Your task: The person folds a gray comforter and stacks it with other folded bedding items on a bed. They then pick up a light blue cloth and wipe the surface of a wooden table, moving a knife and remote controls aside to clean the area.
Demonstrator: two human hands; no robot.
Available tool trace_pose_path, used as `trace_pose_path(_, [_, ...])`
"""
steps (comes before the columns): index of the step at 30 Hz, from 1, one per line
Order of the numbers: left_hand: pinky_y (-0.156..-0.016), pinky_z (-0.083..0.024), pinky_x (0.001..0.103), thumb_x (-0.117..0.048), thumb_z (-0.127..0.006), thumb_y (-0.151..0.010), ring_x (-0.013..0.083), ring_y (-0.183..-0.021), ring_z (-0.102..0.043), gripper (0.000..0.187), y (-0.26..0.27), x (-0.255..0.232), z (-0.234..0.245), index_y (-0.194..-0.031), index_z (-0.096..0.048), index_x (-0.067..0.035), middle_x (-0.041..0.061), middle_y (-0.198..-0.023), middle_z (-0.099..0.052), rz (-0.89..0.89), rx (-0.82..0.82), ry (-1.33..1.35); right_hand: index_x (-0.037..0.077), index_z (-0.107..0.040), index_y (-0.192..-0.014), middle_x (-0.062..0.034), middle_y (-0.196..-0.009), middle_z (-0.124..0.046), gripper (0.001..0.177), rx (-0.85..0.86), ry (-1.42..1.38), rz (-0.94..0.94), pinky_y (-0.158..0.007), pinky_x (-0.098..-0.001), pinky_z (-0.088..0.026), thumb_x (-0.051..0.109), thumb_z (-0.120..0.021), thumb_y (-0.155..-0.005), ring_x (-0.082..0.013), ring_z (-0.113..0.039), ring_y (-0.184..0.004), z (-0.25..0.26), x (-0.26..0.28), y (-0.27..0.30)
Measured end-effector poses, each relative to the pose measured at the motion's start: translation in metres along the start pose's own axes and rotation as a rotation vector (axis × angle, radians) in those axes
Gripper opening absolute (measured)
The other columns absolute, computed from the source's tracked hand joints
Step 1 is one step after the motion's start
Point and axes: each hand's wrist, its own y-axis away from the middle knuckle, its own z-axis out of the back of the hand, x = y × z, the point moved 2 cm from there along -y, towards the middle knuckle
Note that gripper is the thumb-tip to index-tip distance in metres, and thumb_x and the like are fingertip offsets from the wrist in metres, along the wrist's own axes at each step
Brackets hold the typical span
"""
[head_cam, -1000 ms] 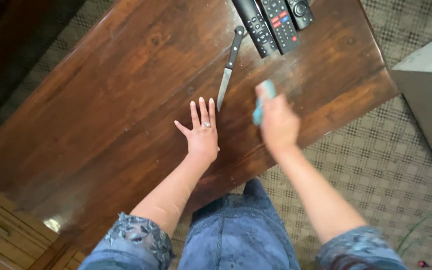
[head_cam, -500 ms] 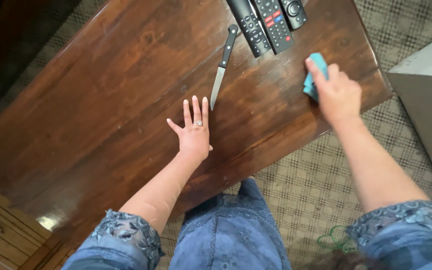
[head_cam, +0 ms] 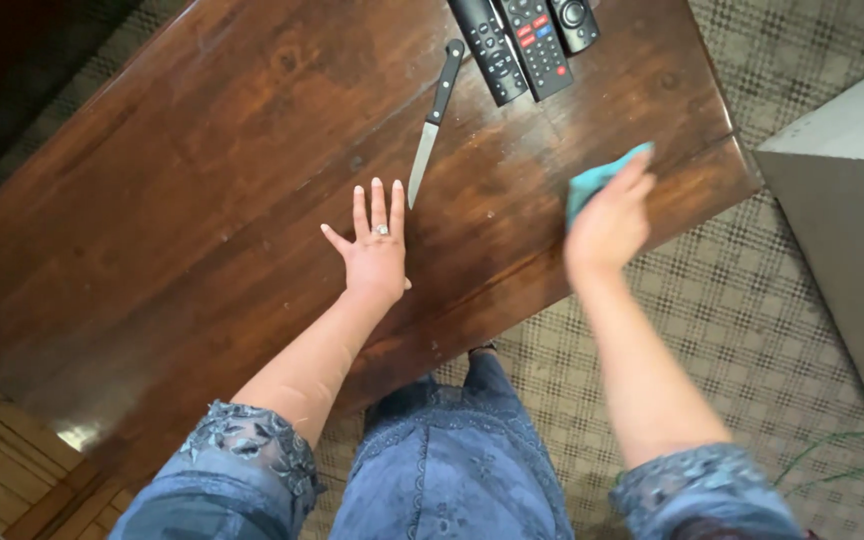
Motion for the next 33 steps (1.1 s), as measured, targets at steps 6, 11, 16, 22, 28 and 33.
trace_pose_path(6, [-0.109, -0.022, 0.082, -0.034, -0.099, -0.061, 0.0375, -0.158, 0.003, 0.151, -0.002, -0.002, -0.001, -0.163, 0.012, -0.016, 0.012, -0.172, 0.008, 0.012, 0.000, -0.023, 0.008, -0.050, -0.138, -0.0134, -0.107, -0.071, 0.030, 0.241, -0.402, -0.017, -0.075, -0.0501, -0.054, 0.023, -0.041, -0.114, -0.0388, -0.070, -0.087, -0.016, 0.037, 0.096])
trace_pose_path(11, [-0.108, -0.028, 0.080, -0.033, -0.099, -0.062, 0.0388, -0.157, 0.003, 0.151, 0.000, -0.007, 0.003, -0.163, 0.013, -0.016, 0.013, -0.172, 0.008, 0.030, 0.003, -0.040, 0.013, -0.050, -0.152, -0.0100, -0.092, -0.058, 0.061, 0.191, 0.183, 0.791, -0.054, -0.0408, -0.053, 0.009, -0.057, -0.091, -0.0259, -0.064, -0.069, 0.005, 0.008, 0.062])
trace_pose_path(16, [-0.109, -0.028, 0.079, -0.034, -0.098, -0.063, 0.0389, -0.158, 0.005, 0.151, 0.000, -0.008, 0.005, -0.162, 0.014, -0.016, 0.013, -0.172, 0.010, 0.043, 0.034, -0.053, 0.028, -0.057, -0.148, -0.0102, -0.096, -0.056, 0.047, -0.023, 0.430, 0.745, -0.051, -0.0377, -0.051, 0.011, -0.055, -0.104, -0.0251, -0.064, -0.069, 0.021, -0.053, -0.057])
trace_pose_path(22, [-0.110, -0.028, 0.078, -0.035, -0.098, -0.064, 0.0367, -0.158, 0.005, 0.152, -0.002, -0.005, 0.001, -0.162, 0.016, -0.018, 0.011, -0.172, 0.012, 0.045, 0.046, -0.044, 0.013, -0.049, -0.147, -0.0168, -0.113, -0.062, 0.040, -0.064, 0.164, 0.305, -0.067, -0.0475, -0.054, 0.016, -0.049, -0.107, -0.0341, -0.068, -0.080, -0.002, -0.106, -0.108])
trace_pose_path(28, [-0.109, -0.027, 0.079, -0.036, -0.099, -0.063, 0.0372, -0.157, 0.006, 0.152, -0.003, -0.005, -0.002, -0.162, 0.016, -0.018, 0.012, -0.171, 0.013, 0.041, 0.020, -0.035, 0.001, -0.030, -0.154, -0.0268, -0.125, -0.056, 0.051, 0.000, 0.069, -0.045, -0.070, -0.0541, -0.054, 0.016, -0.045, -0.107, -0.0441, -0.068, -0.087, -0.005, -0.083, -0.052])
trace_pose_path(33, [-0.110, -0.030, 0.078, -0.040, -0.099, -0.062, 0.0352, -0.159, 0.003, 0.152, 0.004, -0.004, 0.002, -0.163, 0.013, -0.016, 0.010, -0.171, 0.010, 0.028, -0.010, -0.051, 0.002, -0.027, -0.154, -0.0260, -0.124, -0.056, 0.050, 0.102, 0.047, -0.100, -0.072, -0.0537, -0.055, 0.015, -0.043, -0.108, -0.0447, -0.068, -0.088, 0.002, -0.061, 0.001])
